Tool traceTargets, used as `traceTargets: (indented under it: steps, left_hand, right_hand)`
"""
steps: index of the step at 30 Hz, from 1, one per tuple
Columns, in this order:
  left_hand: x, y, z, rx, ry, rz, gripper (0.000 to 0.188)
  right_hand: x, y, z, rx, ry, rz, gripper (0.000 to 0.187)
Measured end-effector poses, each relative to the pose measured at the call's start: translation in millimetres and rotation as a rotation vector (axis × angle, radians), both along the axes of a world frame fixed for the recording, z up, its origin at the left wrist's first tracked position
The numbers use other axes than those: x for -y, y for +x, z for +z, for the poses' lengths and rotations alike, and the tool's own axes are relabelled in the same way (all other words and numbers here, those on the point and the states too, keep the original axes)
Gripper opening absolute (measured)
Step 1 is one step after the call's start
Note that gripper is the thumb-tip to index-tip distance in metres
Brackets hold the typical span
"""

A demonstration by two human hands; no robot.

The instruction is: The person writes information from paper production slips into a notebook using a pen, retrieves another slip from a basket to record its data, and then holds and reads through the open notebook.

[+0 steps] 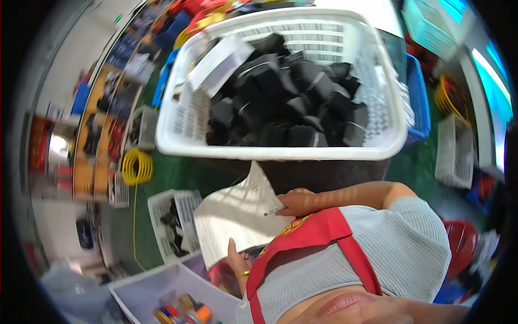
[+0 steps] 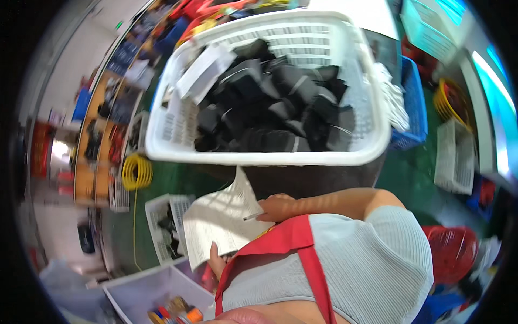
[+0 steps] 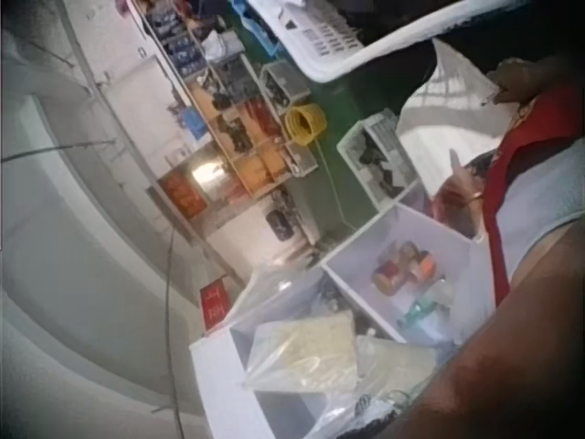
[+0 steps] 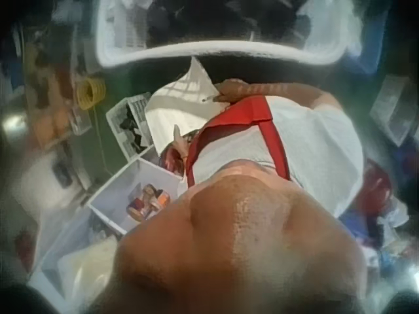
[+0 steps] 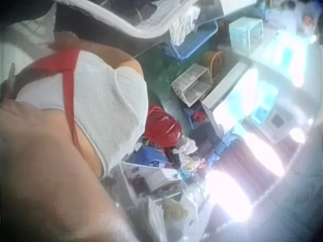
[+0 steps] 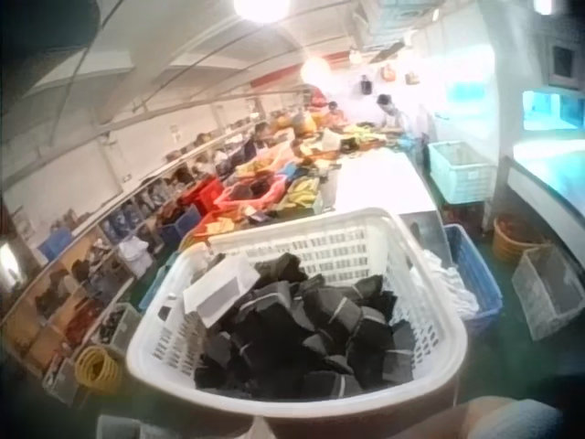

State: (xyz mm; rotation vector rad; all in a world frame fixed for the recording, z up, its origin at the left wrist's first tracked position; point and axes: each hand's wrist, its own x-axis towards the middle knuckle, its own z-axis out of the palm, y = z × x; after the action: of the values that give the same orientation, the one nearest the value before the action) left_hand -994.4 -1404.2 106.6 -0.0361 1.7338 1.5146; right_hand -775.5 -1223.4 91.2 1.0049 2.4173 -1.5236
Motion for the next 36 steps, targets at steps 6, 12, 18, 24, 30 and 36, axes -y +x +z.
traceTargets:
  steps: [6,12,18,24,30,36]
  left_hand:
    - [7,-53,-29,0.059,-0.121,-0.158,0.025]
    - [-20,-53,-22,-0.008,-0.128,-0.311,0.026]
    - [-21,-33,-45,-0.077,-0.072,-0.330,0.026]
    - [-6,14,-16,-0.122,-0.084,-0.208,0.023]
    - [4,62,12,-0.080,-0.088,-0.082,0.022]
    - [28,49,7,0.048,-0.045,0.088,0.024]
  right_hand:
    - [-9,28,-78,-0.012,0.217,-0.014,0.047]
    - [-16,322,-150,0.295,-0.294,-0.721,0.035]
    - [-35,530,-224,-0.095,0.025,-1.804,0.041]
    - [-114,568,-249,0.591,-0.185,-1.084,0.027]
    - [-149,535,-235,0.362,-0.608,-1.327,0.010]
    - [-67,394,-157,0.964,-0.947,-0.064,0.036]
